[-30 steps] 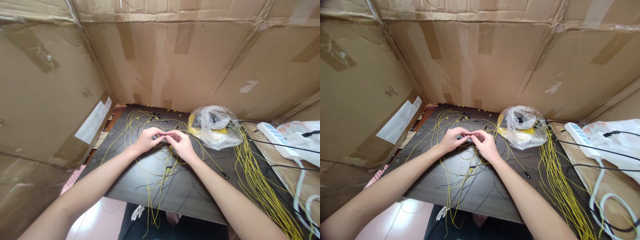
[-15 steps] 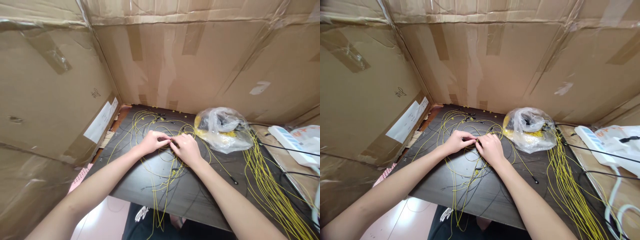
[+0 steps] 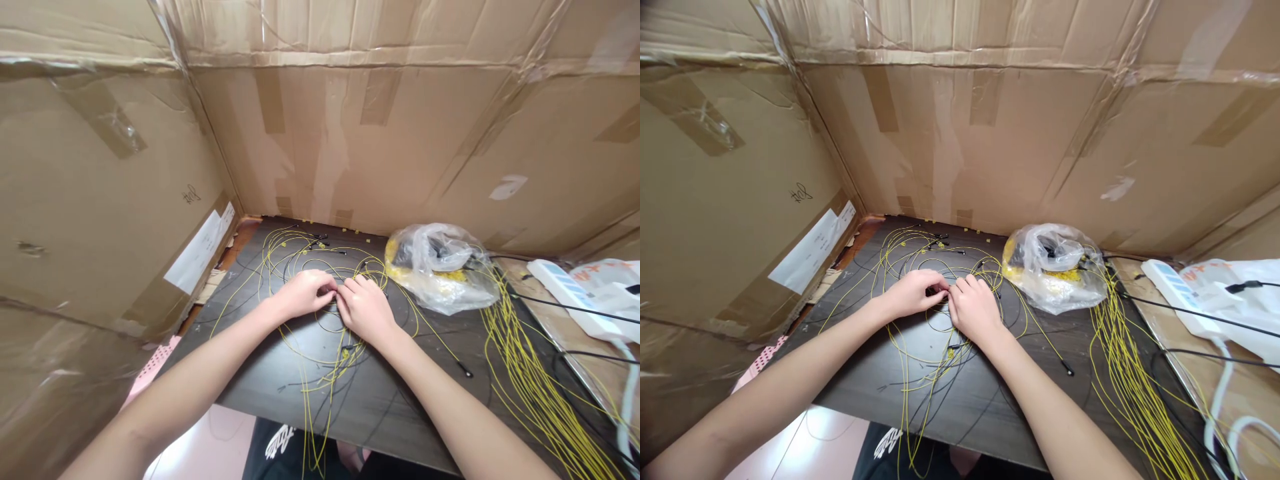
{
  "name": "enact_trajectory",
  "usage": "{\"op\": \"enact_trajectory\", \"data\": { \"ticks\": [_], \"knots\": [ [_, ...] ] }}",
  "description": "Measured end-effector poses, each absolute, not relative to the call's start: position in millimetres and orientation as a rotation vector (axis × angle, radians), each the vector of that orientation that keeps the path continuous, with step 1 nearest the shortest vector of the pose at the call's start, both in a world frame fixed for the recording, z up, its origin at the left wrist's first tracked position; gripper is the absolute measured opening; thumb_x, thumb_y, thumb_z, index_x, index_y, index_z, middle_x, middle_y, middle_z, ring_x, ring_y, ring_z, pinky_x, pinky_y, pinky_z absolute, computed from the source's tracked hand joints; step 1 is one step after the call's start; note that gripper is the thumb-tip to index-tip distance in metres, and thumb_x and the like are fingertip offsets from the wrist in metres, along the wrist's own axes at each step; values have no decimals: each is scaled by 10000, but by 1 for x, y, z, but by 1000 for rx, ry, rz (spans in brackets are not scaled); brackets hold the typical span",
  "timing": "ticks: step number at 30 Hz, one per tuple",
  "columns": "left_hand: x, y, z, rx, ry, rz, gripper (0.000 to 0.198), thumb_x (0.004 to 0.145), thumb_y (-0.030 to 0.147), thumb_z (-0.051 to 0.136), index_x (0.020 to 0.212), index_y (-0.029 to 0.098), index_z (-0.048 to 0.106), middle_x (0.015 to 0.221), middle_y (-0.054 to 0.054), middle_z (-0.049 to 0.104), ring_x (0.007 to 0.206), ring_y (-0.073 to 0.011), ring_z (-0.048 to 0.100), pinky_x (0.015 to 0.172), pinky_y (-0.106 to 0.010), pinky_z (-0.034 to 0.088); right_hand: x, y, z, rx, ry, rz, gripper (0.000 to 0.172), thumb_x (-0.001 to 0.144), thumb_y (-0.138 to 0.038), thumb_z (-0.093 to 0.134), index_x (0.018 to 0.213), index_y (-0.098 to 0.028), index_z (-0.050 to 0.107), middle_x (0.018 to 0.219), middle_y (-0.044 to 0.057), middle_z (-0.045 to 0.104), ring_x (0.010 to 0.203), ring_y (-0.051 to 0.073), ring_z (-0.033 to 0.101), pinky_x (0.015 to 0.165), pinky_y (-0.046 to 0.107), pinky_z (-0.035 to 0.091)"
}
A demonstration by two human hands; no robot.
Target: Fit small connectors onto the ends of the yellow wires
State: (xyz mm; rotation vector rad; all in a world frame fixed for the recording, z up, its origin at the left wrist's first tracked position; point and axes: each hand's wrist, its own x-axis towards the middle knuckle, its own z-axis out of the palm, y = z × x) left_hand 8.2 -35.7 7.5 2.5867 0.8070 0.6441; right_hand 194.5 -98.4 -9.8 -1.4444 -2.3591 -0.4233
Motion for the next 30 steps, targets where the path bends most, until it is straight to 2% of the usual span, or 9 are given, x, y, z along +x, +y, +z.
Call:
{"op": "enact_trajectory", "data": {
  "ticks": [4, 8, 14, 18, 23, 26, 30],
  "knots": [
    [9, -36, 3, 2624, 715, 643, 57, 805, 172, 616, 850, 186, 647, 843, -52, 697, 817, -211, 636, 778, -324, 501, 197, -97, -6, -1454, -2283, -259, 155, 871, -184, 580, 883, -177, 734, 876, 86, 669, 842, 241, 547, 745, 367, 395],
    [11, -33, -2, 2624, 671, 680, 42, 829, 208, 607, 814, 184, 637, 836, -52, 698, 820, -214, 627, 821, -344, 485, 197, -70, 8, -1560, -2125, -117, 205, 886, -169, 533, 900, -187, 737, 942, 86, 704, 903, 241, 590, 807, 344, 442],
    [12, -27, -4, 2527, 812, 755, 354, 1018, 293, 438, 773, 175, 665, 782, -59, 679, 783, -199, 623, 759, -323, 474, 170, 14, 40, -1794, -2293, 97, 346, 960, -145, 477, 1154, -196, 758, 1192, 94, 736, 1087, 238, 647, 907, 310, 467],
    [11, -27, -4, 2494, 803, 770, 406, 1043, 296, 418, 763, 173, 685, 785, -57, 686, 781, -190, 635, 777, -316, 477, 148, 57, 52, -1788, -2381, 157, 343, 886, -119, 582, 1137, -243, 780, 1173, 74, 745, 1083, 236, 661, 858, 285, 490],
    [14, -27, -5, 2480, 835, 750, 408, 1035, 286, 452, 725, 173, 692, 757, -56, 693, 730, -195, 633, 716, -317, 465, 132, 72, 57, -1831, -2472, 265, 269, 772, -128, 717, 998, -244, 808, 1063, 75, 770, 941, 238, 701, 776, 284, 508],
    [16, -27, -5, 2491, 834, 755, 397, 1026, 274, 460, 713, 174, 683, 760, -56, 702, 733, -194, 634, 707, -313, 456, 128, 69, 56, -1852, -2489, 281, 176, 766, -210, 774, 937, -233, 808, 1037, 97, 768, 937, 258, 705, 786, 304, 514],
    [17, -26, -6, 2502, 887, 765, 413, 1021, 277, 457, 665, 174, 639, 714, -56, 678, 687, -186, 608, 673, -310, 437, 126, 63, 51, -1896, -2447, 285, 171, 825, -220, 734, 985, -199, 791, 1048, 121, 763, 937, 249, 706, 783, 294, 513]
  ]
}}
